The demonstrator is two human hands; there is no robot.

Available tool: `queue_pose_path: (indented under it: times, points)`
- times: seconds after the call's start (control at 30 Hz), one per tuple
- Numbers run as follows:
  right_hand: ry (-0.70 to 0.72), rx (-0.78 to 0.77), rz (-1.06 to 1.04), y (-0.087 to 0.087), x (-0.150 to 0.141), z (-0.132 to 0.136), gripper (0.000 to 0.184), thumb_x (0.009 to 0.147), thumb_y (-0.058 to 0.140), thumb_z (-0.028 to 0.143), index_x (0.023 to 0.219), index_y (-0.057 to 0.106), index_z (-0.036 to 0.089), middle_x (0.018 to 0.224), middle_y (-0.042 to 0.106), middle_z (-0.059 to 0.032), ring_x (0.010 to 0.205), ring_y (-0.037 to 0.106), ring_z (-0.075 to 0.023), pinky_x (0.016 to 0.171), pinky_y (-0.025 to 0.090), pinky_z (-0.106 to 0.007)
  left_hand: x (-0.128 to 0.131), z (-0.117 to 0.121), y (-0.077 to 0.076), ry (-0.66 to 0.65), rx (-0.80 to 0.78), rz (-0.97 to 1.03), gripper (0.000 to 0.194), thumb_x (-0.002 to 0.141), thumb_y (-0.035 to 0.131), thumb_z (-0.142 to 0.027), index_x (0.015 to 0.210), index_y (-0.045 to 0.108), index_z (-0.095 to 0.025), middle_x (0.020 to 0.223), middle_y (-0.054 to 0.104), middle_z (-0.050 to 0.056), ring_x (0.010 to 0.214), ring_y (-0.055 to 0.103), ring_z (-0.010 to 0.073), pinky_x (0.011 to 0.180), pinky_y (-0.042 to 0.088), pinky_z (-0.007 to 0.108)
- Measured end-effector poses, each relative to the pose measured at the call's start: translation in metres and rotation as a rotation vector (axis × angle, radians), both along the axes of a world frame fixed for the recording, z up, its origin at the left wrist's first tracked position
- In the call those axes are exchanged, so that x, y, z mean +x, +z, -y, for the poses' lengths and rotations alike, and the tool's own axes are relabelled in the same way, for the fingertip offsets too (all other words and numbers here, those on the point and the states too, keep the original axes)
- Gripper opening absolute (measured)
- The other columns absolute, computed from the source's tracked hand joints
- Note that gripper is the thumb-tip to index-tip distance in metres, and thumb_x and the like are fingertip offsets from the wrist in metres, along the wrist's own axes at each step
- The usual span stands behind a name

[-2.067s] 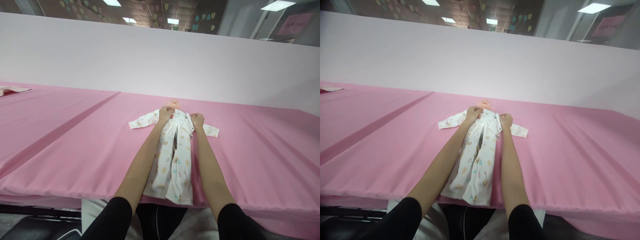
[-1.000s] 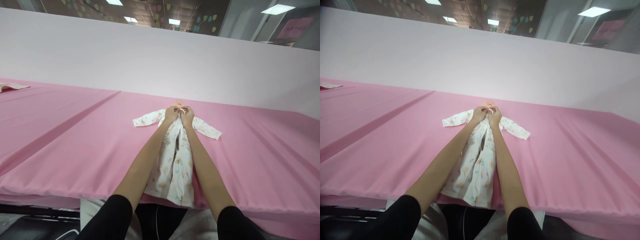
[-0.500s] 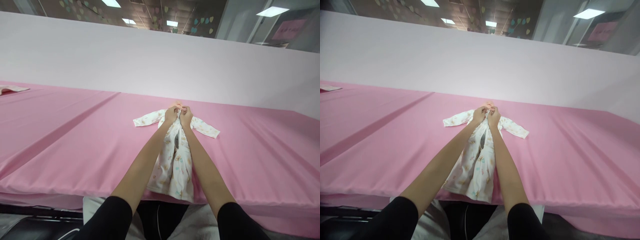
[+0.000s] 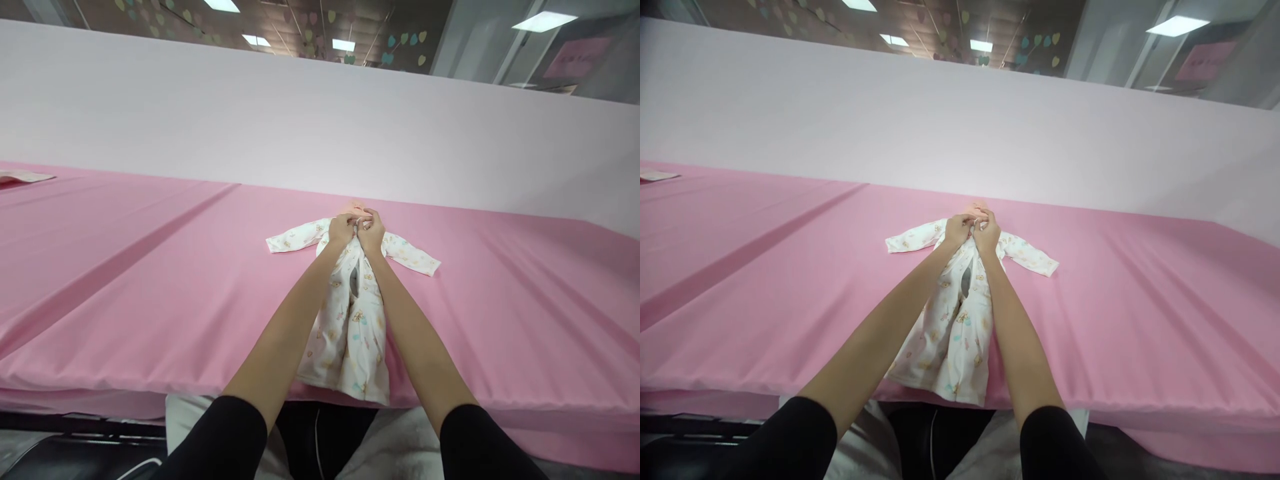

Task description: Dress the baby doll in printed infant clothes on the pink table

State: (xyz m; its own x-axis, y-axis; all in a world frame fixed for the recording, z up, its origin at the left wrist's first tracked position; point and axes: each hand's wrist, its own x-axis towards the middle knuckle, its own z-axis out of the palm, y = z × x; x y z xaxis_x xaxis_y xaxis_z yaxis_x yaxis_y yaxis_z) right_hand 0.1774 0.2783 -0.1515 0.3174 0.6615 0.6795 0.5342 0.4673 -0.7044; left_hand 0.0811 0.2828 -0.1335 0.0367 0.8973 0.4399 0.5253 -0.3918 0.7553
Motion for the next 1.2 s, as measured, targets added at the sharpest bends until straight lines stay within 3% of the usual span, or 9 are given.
queue_pose_path:
  times: [0.13, 0.23, 0.57, 0.7, 0.87, 1.03, 1.2]
  points:
    - [0.056, 0.012, 0.023, -0.002, 0.000, -0.004, 0.029, 0.068, 0.053, 0.019, 0.097, 0.057, 0.019, 0.077, 0.058, 0.0010, 0.062, 0.049, -0.0131, 0.066, 0.040, -0.025, 0.001, 0.004, 0.005, 0.042, -0.020, -0.007, 0.028, 0.088, 0.041, -0.025, 0.094, 0.068, -0.020, 0.084, 0.070, 0.005, 0.083, 0.063, 0.0180, 0.080, 0.044, 0.028]
    - [0.030, 0.027, 0.022, -0.003, -0.001, -0.002, 0.023, 0.069, 0.052, 0.020, 0.092, 0.056, 0.019, 0.077, 0.058, 0.0008, 0.063, 0.049, -0.0132, 0.064, 0.039, -0.025, 0.001, 0.005, 0.006, 0.048, -0.054, 0.013, 0.026, 0.086, 0.047, -0.035, 0.094, 0.068, -0.020, 0.090, 0.070, 0.006, 0.090, 0.062, 0.0186, 0.083, 0.044, 0.027]
    - [-0.009, 0.042, 0.071, 0.000, -0.002, 0.009, 0.021, 0.079, 0.042, 0.020, 0.094, 0.057, 0.019, 0.064, 0.056, 0.0023, 0.056, 0.049, -0.0146, 0.063, 0.038, -0.025, 0.000, 0.003, 0.002, -0.023, -0.140, 0.142, 0.022, 0.084, 0.049, -0.025, 0.095, 0.066, -0.017, 0.077, 0.070, 0.002, 0.055, 0.061, 0.0087, 0.058, 0.046, 0.019]
    - [-0.002, 0.004, 0.044, 0.000, -0.002, 0.006, 0.026, 0.074, 0.047, 0.019, 0.099, 0.053, 0.019, 0.068, 0.060, 0.0024, 0.053, 0.049, -0.0143, 0.061, 0.038, -0.025, 0.000, 0.006, 0.005, 0.034, -0.131, 0.132, 0.020, 0.080, 0.054, -0.026, 0.091, 0.068, -0.017, 0.074, 0.070, 0.003, 0.062, 0.063, 0.0119, 0.064, 0.047, 0.022]
    - [0.041, -0.036, 0.001, 0.002, -0.003, 0.005, 0.031, 0.067, 0.051, 0.017, 0.098, 0.050, 0.018, 0.072, 0.061, 0.0026, 0.049, 0.045, -0.0123, 0.059, 0.037, -0.025, 0.001, 0.007, 0.007, 0.128, -0.106, 0.104, 0.018, 0.073, 0.059, -0.027, 0.084, 0.070, -0.018, 0.084, 0.071, 0.006, 0.083, 0.064, 0.0177, 0.076, 0.046, 0.025]
    - [0.092, -0.055, -0.054, 0.001, -0.001, 0.001, 0.026, 0.063, 0.053, 0.018, 0.089, 0.050, 0.018, 0.070, 0.058, 0.0038, 0.045, 0.036, -0.0091, 0.054, 0.034, -0.023, 0.001, 0.004, 0.003, 0.136, -0.100, 0.101, 0.021, 0.070, 0.062, -0.032, 0.084, 0.070, -0.018, 0.085, 0.072, 0.005, 0.080, 0.065, 0.0167, 0.072, 0.046, 0.024]
    - [0.122, -0.067, -0.107, 0.002, -0.001, 0.001, 0.023, 0.060, 0.051, 0.018, 0.083, 0.049, 0.019, 0.069, 0.056, 0.0047, 0.044, 0.035, -0.0082, 0.049, 0.031, -0.021, -0.002, 0.006, 0.003, 0.110, -0.081, 0.097, 0.024, 0.071, 0.056, -0.020, 0.091, 0.069, -0.020, 0.079, 0.071, 0.002, 0.075, 0.064, 0.0147, 0.069, 0.046, 0.023]
